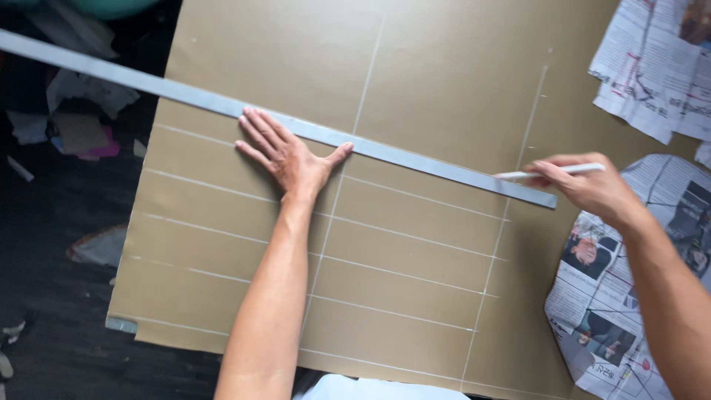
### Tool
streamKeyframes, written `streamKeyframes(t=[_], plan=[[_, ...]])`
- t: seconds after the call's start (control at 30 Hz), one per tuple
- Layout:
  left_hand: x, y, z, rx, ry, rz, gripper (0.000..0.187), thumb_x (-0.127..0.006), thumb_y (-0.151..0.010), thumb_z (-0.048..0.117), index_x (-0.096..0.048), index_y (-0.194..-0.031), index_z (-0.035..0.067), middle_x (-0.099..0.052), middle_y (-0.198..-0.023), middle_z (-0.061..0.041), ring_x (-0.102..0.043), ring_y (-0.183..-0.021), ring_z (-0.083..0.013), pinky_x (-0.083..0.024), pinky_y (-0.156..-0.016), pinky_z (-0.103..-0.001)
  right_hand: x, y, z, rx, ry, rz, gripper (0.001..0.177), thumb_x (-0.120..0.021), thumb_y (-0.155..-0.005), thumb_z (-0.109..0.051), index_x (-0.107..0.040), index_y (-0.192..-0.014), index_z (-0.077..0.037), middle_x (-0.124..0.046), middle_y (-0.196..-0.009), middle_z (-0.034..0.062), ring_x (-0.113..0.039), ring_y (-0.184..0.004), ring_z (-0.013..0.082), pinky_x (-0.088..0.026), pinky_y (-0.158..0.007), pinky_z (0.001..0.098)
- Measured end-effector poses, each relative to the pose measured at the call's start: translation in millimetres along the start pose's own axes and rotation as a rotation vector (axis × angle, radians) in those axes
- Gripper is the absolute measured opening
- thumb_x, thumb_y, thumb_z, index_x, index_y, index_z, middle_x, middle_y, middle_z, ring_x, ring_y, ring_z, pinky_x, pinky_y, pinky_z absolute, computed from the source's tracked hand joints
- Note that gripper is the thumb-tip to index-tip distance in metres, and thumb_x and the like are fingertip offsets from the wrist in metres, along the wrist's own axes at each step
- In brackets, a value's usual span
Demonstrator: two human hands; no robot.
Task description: The person uses a flexible measuring tape and a white chalk pencil to mark measurements on a newspaper pattern and a large brown paper sheet. They draw straight lines using a ruler and continue marking the paper with the tape measure.
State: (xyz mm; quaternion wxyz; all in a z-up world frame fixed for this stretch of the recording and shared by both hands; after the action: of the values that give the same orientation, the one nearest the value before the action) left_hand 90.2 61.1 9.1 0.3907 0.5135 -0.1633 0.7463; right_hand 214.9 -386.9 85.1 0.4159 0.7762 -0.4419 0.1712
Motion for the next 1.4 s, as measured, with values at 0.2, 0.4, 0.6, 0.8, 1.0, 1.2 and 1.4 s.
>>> streamKeyframes(t=[0.2,0.4,0.6,0.8,1.0,1.2,1.4], plan=[[-11.1,-0.1,-5.9,0.051,-0.004,-0.088,0.172,-0.081,-0.051,0.087,0.01,-0.155,-0.015,0.012,-0.167,-0.032,0.018,-0.156,-0.0395,0.012,-0.124,-0.062,32.6,30.7,65.5,0.045,-0.077,0.081,0.032,-0.06,-0.105,-0.024,-0.074,-0.123,-0.002,-0.078,-0.1,0.0119,-0.074,-0.092,0.0179,-0.058,-0.083,0.0319],[-11.6,-1.7,-3.7,0.008,0.026,-0.091,0.169,-0.081,-0.057,0.085,0.013,-0.155,-0.014,0.016,-0.167,-0.034,0.023,-0.155,-0.0411,0.014,-0.123,-0.062,5.5,64.7,52.9,0.214,0.025,0.475,0.024,-0.064,-0.106,-0.022,-0.073,-0.123,-0.008,-0.076,-0.111,0.0094,-0.074,-0.1,0.0209,-0.057,-0.086,0.0326],[-23.2,-34.6,7.5,-0.072,0.029,-0.061,0.166,-0.079,-0.061,0.087,0.01,-0.155,-0.018,0.015,-0.166,-0.036,0.021,-0.156,-0.0425,0.015,-0.125,-0.06,-17.2,53.3,49.6,0.498,0.251,0.788,0.027,-0.081,-0.093,-0.01,-0.074,-0.119,-0.008,-0.075,-0.116,0.01,-0.067,-0.11,0.028,-0.049,-0.094,0.0403],[-32.0,-75.2,15.1,-0.084,0.089,0.006,0.152,-0.071,-0.073,0.085,0.005,-0.159,-0.014,0.011,-0.169,-0.033,0.016,-0.158,-0.0415,0.012,-0.127,-0.056,3.4,18.9,43.9,0.533,0.212,0.853,0.025,-0.081,-0.095,-0.009,-0.074,-0.119,-0.008,-0.075,-0.115,0.008,-0.067,-0.114,0.0274,-0.049,-0.098,0.04],[-31.6,-64.8,6.6,-0.006,0.01,0.139,0.143,-0.068,-0.077,0.087,-0.001,-0.164,-0.006,0.01,-0.169,-0.035,0.015,-0.157,-0.0433,0.012,-0.125,-0.061,-3.7,22.8,50.1,0.58,0.19,0.897,0.022,-0.079,-0.096,-0.005,-0.073,-0.117,-0.008,-0.076,-0.12,0.0074,-0.068,-0.117,0.028,-0.049,-0.103,0.0395],[-30.0,-66.6,9.6,0.031,-0.019,0.133,0.144,-0.063,-0.072,0.09,0.001,-0.162,-0.003,0.007,-0.168,-0.032,0.016,-0.156,-0.0409,0.013,-0.124,-0.06,-8.0,23.2,53.8,0.555,0.175,0.874,0.015,-0.081,-0.1,-0.005,-0.075,-0.113,-0.007,-0.076,-0.122,0.0067,-0.067,-0.12,0.0253,-0.049,-0.11,0.0384],[-30.6,-65.4,11.3,0.088,-0.057,0.021,0.149,-0.061,-0.068,0.093,0.008,-0.161,0.0,0.012,-0.168,-0.031,0.022,-0.154,-0.0383,0.02,-0.121,-0.057,-10.9,18.7,63.4,0.559,0.22,0.871,0.017,-0.08,-0.099,-0.004,-0.075,-0.115,-0.007,-0.076,-0.119,0.0049,-0.067,-0.12,0.0223,-0.048,-0.112,0.0382]])
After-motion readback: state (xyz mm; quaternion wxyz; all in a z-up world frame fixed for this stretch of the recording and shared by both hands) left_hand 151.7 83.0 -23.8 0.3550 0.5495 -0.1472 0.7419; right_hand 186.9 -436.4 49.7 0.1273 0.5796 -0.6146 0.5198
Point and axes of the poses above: each hand's wrist, its own y-axis away from the middle knuckle, its own x-axis out of the back of the hand, z = x × y, the point moved 10 cm from there along -y, towards the middle knuckle
